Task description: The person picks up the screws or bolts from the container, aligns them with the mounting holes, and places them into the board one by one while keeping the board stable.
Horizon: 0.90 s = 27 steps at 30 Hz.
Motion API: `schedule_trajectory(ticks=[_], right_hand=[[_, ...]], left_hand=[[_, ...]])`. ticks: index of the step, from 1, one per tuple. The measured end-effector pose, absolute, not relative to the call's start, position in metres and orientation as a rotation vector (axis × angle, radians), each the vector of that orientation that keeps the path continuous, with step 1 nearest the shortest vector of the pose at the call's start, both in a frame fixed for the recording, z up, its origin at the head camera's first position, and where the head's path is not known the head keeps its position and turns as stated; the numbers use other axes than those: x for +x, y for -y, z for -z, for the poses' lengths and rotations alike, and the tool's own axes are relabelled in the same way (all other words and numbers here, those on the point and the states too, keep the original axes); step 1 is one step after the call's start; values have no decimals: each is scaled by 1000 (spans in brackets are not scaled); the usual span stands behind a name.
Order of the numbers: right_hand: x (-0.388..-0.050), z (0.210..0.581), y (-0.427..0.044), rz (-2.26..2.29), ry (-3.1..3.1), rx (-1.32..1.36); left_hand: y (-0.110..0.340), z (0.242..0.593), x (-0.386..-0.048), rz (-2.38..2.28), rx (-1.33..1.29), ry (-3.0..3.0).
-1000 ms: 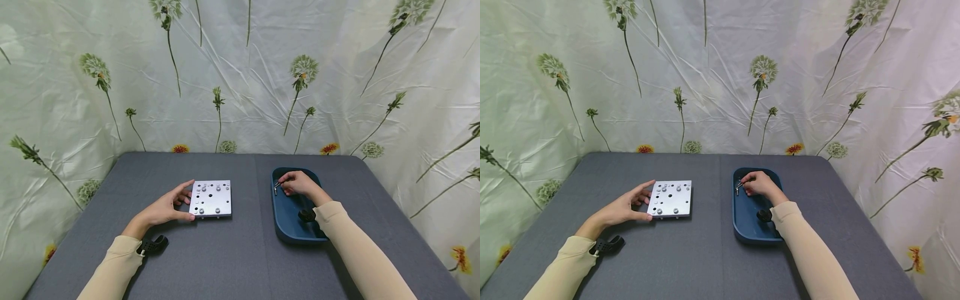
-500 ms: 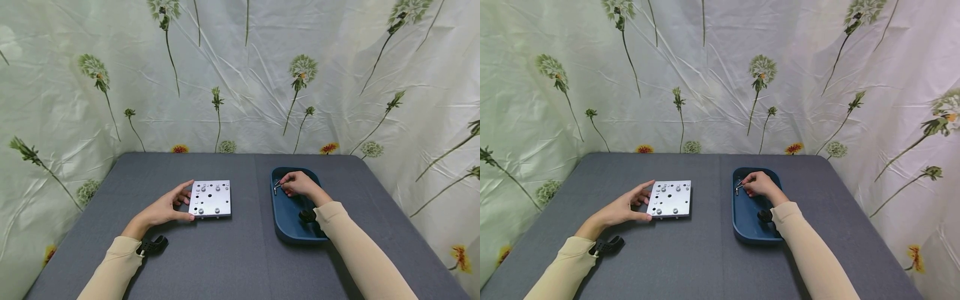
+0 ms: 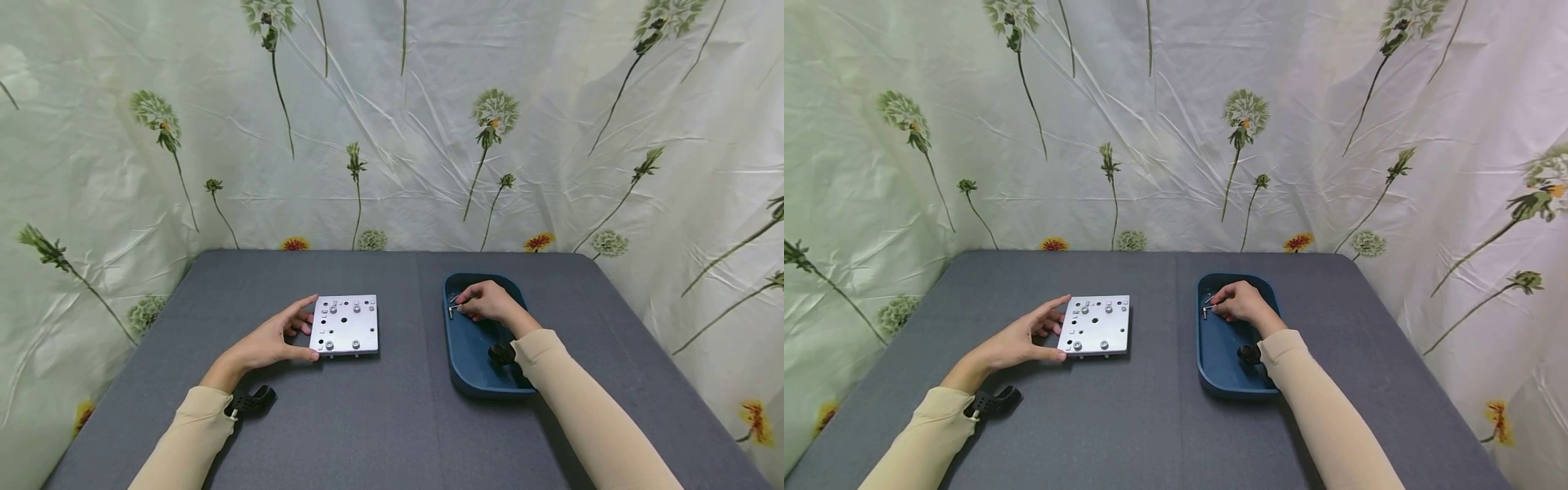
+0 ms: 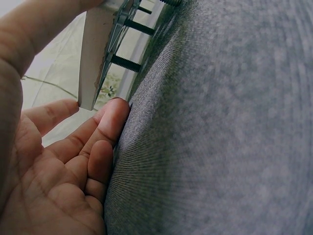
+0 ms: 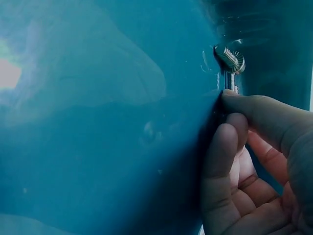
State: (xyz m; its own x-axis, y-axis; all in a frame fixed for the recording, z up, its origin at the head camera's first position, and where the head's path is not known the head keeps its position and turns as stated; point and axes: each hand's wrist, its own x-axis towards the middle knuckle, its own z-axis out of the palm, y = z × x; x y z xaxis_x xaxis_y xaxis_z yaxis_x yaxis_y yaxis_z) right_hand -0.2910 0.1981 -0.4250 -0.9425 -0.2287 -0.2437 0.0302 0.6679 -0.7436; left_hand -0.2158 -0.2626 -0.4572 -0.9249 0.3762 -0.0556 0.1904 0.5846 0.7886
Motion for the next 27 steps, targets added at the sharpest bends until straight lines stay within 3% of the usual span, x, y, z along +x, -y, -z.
schedule_trajectory(ticks=[27], right_hand=[[-288,423,-199,998,-2665,-158]], left_hand=[[262,455,-214,-1269,479,-2595]])
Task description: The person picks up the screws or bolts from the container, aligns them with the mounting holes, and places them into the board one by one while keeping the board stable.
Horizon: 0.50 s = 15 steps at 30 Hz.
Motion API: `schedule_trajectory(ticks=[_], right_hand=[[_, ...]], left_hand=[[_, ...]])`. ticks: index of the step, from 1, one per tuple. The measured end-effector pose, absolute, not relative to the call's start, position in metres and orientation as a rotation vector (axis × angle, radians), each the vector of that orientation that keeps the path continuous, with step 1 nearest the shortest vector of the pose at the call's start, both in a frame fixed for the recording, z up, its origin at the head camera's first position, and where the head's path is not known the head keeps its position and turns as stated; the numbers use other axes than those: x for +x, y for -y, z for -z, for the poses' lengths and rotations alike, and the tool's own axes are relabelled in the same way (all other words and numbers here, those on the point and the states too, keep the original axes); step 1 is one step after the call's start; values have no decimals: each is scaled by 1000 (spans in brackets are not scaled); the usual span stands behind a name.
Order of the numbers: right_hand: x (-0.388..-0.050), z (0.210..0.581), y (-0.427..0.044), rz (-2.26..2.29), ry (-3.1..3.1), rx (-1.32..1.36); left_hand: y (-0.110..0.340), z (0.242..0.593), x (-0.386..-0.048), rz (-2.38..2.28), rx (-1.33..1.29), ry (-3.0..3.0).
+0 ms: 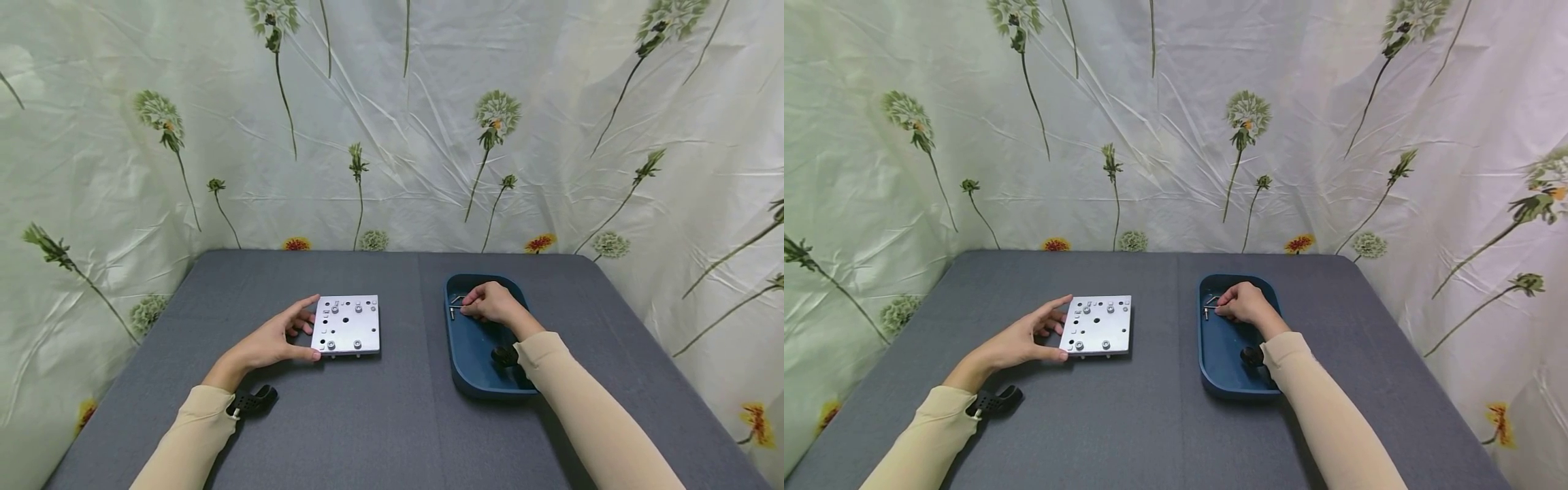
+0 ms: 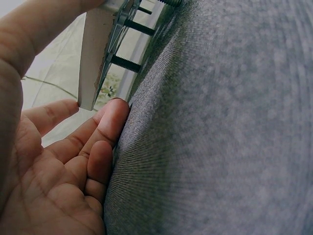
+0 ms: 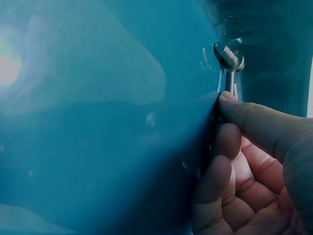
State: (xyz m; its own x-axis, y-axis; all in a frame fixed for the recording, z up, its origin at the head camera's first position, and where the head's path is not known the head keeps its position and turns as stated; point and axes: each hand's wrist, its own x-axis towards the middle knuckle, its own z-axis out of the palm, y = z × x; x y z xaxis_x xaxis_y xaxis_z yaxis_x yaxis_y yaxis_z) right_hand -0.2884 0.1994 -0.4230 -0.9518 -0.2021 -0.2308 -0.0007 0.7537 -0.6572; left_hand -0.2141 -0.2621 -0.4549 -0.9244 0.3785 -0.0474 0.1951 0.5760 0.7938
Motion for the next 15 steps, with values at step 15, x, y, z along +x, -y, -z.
schedule_trajectory(ticks=[15], right_hand=[[-288,419,-204,991,-2625,-177]], left_hand=[[262,455,-214,-1273,479,-2594]])
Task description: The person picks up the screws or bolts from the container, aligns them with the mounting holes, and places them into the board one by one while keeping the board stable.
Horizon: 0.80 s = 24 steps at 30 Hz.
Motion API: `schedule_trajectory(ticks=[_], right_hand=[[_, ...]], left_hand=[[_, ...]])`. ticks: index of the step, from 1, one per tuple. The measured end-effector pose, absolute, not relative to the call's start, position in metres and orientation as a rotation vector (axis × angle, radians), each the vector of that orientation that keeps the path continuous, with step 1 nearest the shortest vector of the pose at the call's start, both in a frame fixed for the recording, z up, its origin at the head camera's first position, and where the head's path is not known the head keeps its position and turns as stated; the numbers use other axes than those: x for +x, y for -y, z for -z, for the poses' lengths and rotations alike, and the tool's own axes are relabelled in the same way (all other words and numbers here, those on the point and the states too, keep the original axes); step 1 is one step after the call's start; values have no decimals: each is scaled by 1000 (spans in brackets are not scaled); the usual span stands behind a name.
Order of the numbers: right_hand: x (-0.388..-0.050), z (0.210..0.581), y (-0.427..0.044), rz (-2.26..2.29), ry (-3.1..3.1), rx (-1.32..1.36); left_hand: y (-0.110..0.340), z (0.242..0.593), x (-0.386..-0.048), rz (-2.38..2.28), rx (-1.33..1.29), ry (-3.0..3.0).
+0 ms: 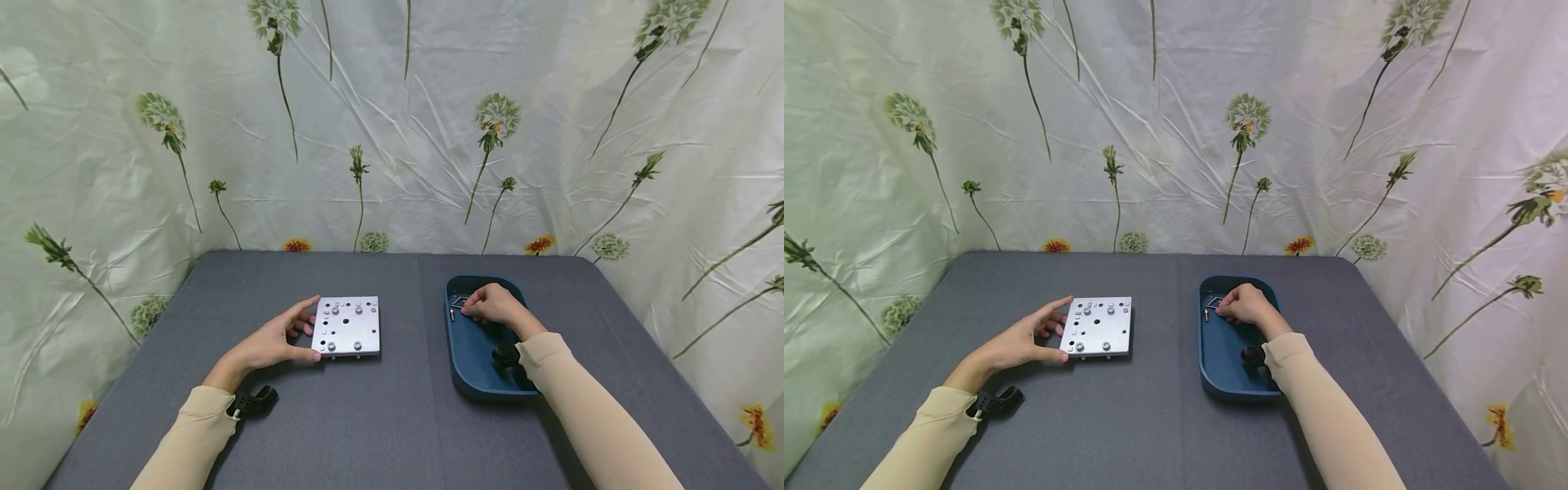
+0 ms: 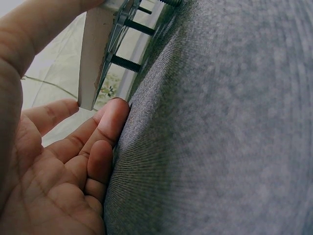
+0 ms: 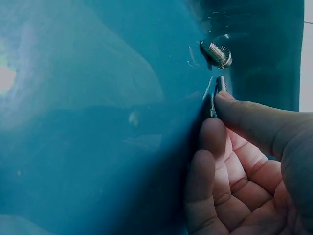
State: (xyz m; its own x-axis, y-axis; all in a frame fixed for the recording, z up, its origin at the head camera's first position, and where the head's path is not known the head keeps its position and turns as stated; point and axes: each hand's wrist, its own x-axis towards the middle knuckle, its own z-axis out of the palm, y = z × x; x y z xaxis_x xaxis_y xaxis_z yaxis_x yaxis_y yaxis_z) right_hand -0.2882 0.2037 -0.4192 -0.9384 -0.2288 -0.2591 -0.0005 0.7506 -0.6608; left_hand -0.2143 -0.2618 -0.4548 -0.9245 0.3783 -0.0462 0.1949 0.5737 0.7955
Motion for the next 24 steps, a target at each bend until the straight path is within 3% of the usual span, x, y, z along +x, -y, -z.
schedule_trajectory(ticks=[24], right_hand=[[-285,410,-212,1349,-2446,-103]], left_hand=[[262,457,-215,-1260,483,-2601]])
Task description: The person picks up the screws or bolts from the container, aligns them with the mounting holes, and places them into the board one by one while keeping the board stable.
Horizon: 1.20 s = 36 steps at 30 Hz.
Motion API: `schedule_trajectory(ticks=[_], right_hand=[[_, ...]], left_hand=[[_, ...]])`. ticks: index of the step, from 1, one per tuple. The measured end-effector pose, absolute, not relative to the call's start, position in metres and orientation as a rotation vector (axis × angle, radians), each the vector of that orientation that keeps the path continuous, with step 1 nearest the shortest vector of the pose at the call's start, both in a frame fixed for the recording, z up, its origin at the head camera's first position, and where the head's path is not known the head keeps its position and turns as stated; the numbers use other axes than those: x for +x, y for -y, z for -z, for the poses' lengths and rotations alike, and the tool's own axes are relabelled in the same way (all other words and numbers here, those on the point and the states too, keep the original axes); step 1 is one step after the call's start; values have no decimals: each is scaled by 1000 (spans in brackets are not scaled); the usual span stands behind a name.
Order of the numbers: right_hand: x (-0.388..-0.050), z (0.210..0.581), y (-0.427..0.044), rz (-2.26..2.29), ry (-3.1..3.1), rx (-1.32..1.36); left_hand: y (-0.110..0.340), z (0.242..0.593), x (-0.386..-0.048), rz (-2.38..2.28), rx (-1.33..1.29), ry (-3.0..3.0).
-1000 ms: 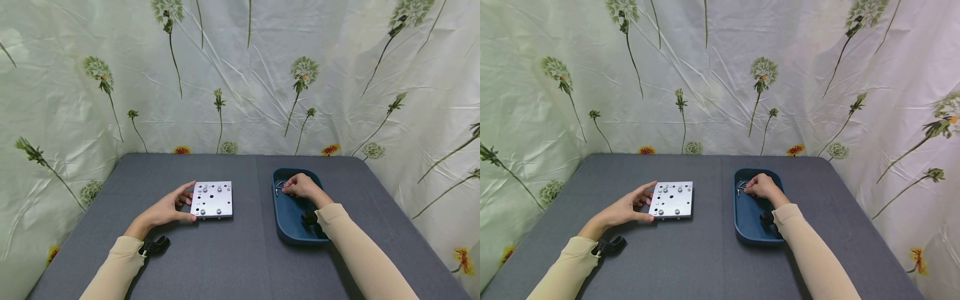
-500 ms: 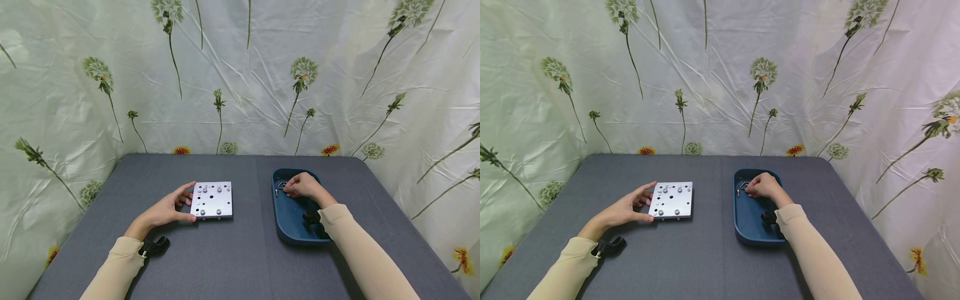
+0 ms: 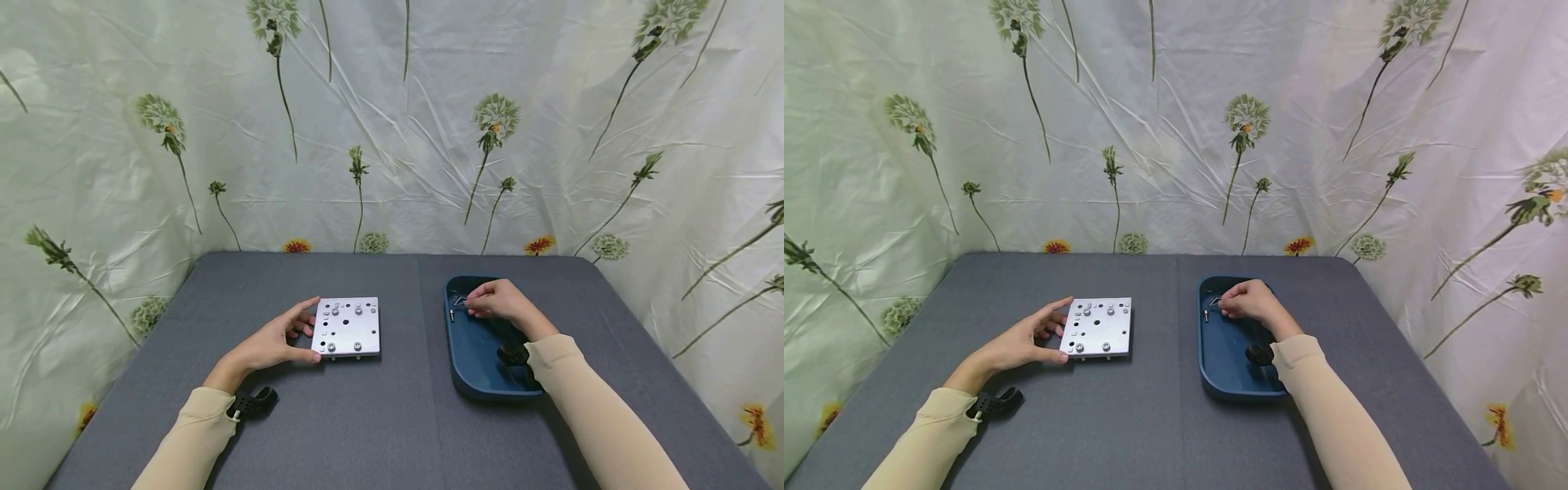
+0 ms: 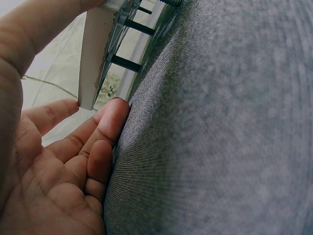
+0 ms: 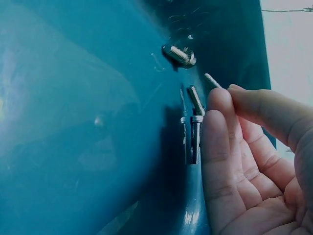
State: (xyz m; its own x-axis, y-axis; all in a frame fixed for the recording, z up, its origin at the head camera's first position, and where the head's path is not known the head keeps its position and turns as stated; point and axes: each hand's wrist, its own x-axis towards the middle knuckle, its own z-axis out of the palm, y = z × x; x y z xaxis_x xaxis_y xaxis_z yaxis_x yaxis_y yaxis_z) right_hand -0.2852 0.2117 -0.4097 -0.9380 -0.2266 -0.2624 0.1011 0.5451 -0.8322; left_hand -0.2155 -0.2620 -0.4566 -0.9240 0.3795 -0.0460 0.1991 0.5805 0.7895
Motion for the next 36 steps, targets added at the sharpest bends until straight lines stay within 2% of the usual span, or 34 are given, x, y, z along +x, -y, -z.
schedule_trajectory(ticks=[12,36], right_hand=[[-288,408,-212,1535,-2358,-88],[-289,381,-193,1611,-2327,-164]], left_hand=[[263,456,-214,-1273,478,-2599],[263,457,-216,-1273,488,-2600]])
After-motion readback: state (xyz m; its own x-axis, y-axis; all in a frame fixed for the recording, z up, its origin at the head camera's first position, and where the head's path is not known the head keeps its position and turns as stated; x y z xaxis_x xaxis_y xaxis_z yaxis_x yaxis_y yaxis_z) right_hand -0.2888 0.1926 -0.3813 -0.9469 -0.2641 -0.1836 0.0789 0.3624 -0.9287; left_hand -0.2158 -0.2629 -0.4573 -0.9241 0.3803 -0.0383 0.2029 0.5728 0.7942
